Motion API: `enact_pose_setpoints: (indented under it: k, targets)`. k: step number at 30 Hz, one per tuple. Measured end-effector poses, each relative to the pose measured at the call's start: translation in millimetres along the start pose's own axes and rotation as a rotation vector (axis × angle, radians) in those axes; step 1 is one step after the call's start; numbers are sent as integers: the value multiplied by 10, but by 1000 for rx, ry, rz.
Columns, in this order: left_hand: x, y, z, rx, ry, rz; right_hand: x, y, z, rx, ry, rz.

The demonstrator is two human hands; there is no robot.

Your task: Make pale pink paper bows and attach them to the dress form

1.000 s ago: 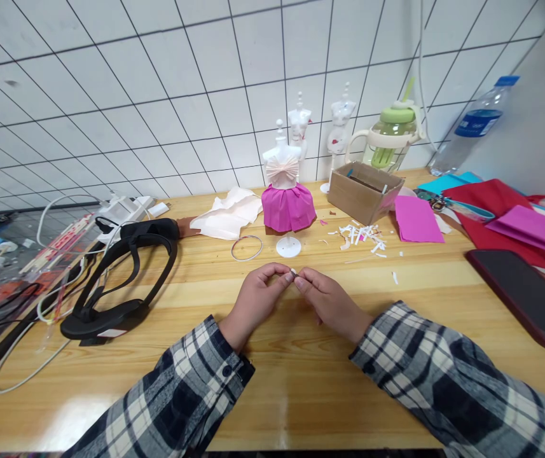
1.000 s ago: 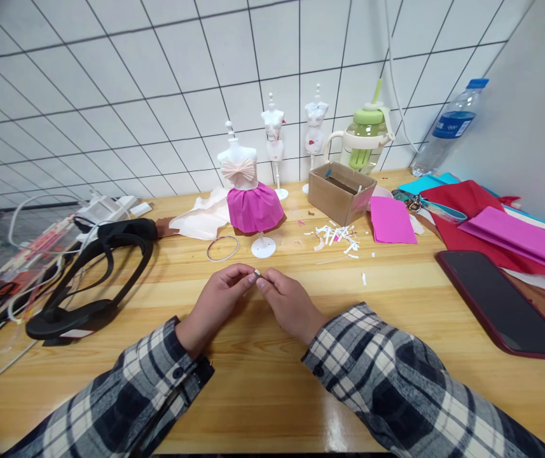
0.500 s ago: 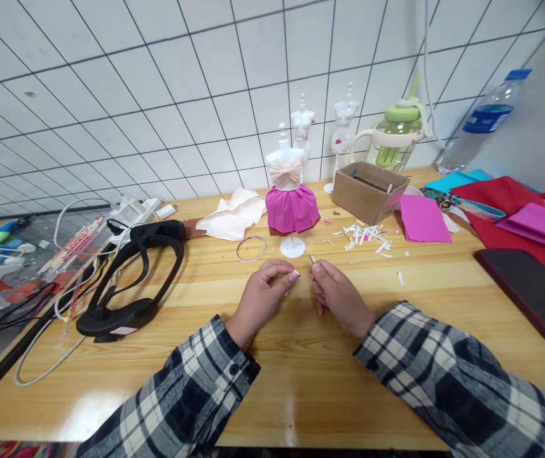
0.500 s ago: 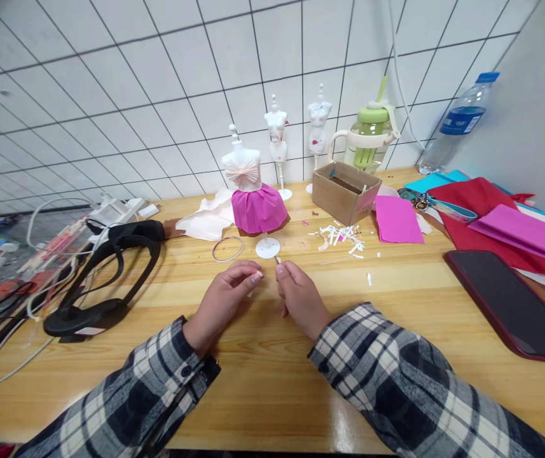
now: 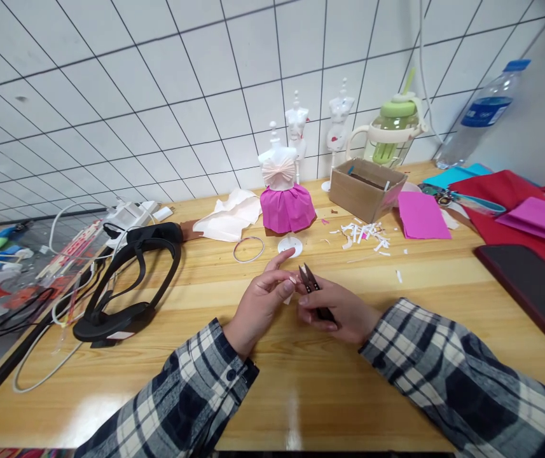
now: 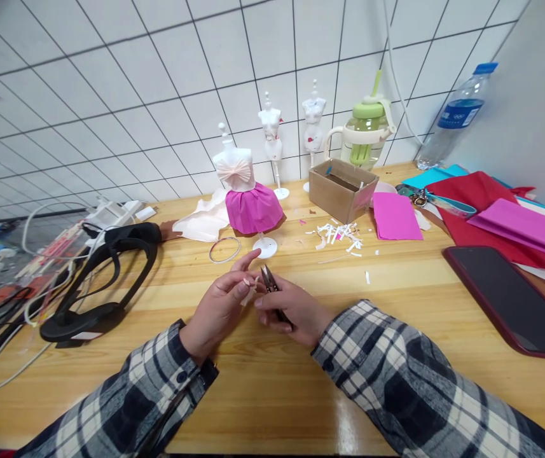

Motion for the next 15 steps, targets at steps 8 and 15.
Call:
enact_pose_setpoints:
  k: [8,15]
  targets:
    - [128,3,-125,-117,293,189,-86,-44,-30,-233,357,369]
    - [142,6,-143,-150,387,219,-61,-12,-111,-387,485,396]
Point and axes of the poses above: each hand's wrist, its own y-axis away from the middle knuckle, its own z-axis out of the back of the hand, x = y × z, the point moved 2 cm from there along -y, towards the middle knuckle, and after that the axes turned 4 degrees about x, right-handed, at the moved point
